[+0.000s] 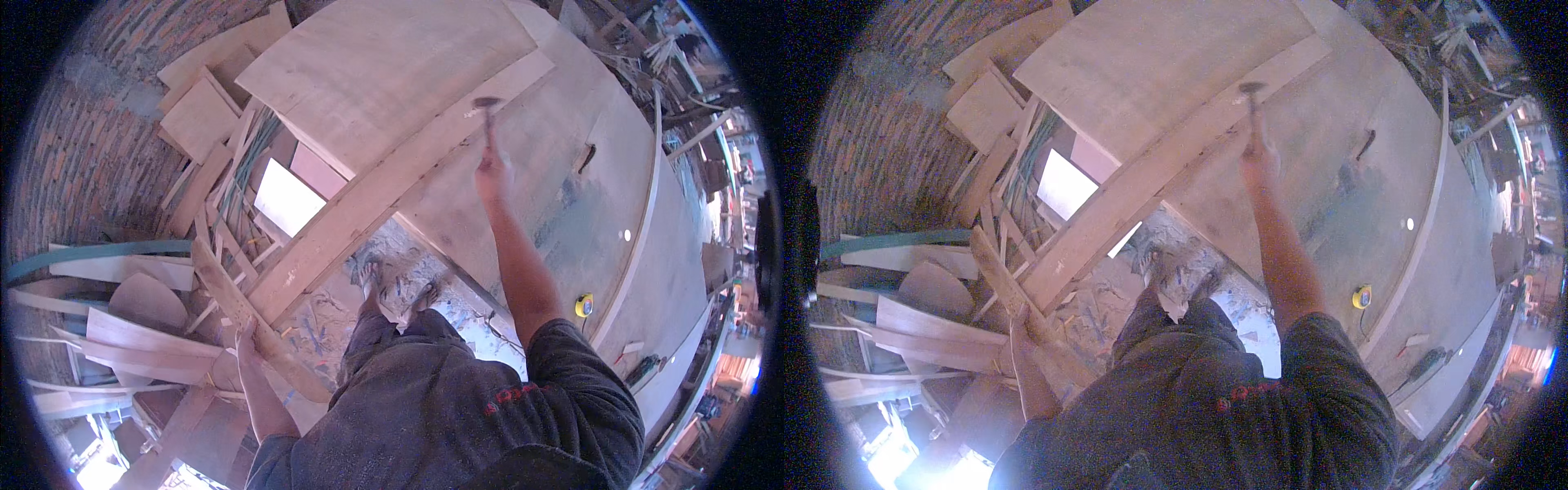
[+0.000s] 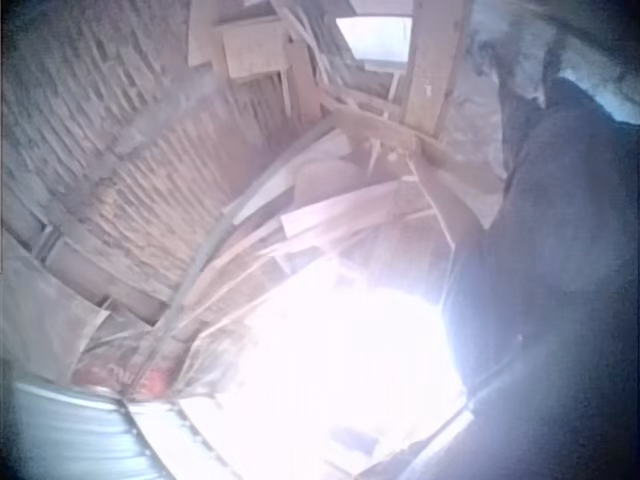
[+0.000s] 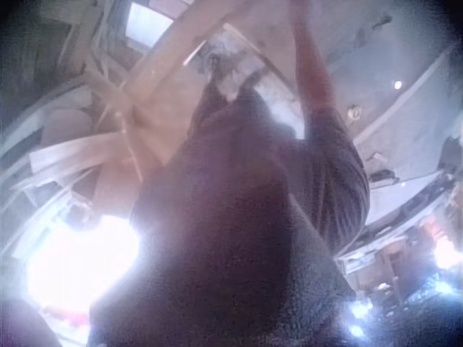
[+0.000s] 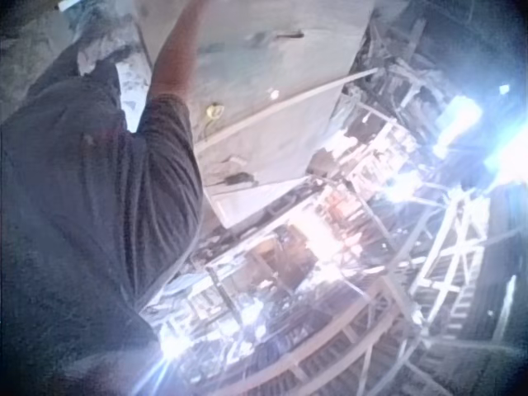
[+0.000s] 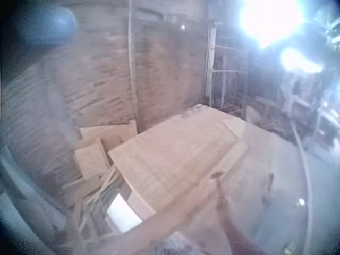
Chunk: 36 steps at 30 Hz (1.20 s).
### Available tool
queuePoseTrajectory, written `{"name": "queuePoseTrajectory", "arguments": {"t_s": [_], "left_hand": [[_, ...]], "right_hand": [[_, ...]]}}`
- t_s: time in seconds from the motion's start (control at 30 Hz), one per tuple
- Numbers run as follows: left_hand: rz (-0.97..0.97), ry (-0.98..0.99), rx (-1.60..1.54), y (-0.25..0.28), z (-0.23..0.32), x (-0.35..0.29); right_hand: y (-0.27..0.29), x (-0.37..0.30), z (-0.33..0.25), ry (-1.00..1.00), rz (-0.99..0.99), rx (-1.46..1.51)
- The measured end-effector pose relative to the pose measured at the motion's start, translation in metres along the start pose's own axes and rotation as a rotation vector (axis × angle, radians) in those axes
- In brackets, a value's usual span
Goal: The person assembles wooden pieces on a workbench, using a hammer to drive nails and a tape measure to check dimensions. They repeatedly position and adjust thin wooden strips and larger boards, then hammer them into place.
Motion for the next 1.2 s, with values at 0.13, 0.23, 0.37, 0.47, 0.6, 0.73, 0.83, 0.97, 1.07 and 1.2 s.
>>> {"name": "queuePoseTrajectory", "arguments": {"t_s": [0.13,0.23,0.37,0.47,0.6,0.73,0.83,0.97,1.07,1.2], "left_hand": [[0.055,-0.003,0.054,-0.01,0.003,0.01],[0.056,-0.012,0.061,-0.012,0.011,0.015],[0.028,0.006,0.085,-0.017,0.018,0.015],[0.033,0.015,0.087,-0.014,0.017,0.009],[0.04,0.026,0.081,-0.014,0.013,-0.001],[0.047,0.053,0.054,-0.019,0.013,-0.007],[0.043,0.054,0.083,-0.023,0.017,-0.009],[-0.002,0.025,0.142,-0.028,0.028,0.006],[-0.082,-0.018,0.191,-0.044,0.04,0.033],[-0.04,-0.053,0.128,-0.043,0.029,0.038]], "right_hand": [[0.013,0.012,-0.003,-0.144,-0.209,-0.068],[0.006,0.01,-0.001,-0.14,-0.222,-0.065],[0.017,0.018,0.011,-0.159,-0.286,-0.133],[0.018,-0.012,0.021,0.046,-0.245,0.003],[-0.014,-0.054,0.007,0.059,-0.331,-0.003],[-0.015,-0.089,-0.066,-0.012,-0.567,-0.152],[-0.045,-0.126,-0.079,0.207,-0.595,-0.123],[-0.072,-0.171,-0.09,0.558,-0.648,-0.042],[-0.068,-0.19,-0.114,0.55,-0.848,-0.071],[-0.089,-0.189,-0.143,0.563,-0.839,-0.241]]}}
Point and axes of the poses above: each hand's wrist, its own x-axis towards the middle knuckle, its own y-axis out of the back of the hand, z = x × y, the point moved 2 cm from there along x, towards the middle knuckle, and after that the axes turned 11 degrees about -z, right-handed, at the moved point
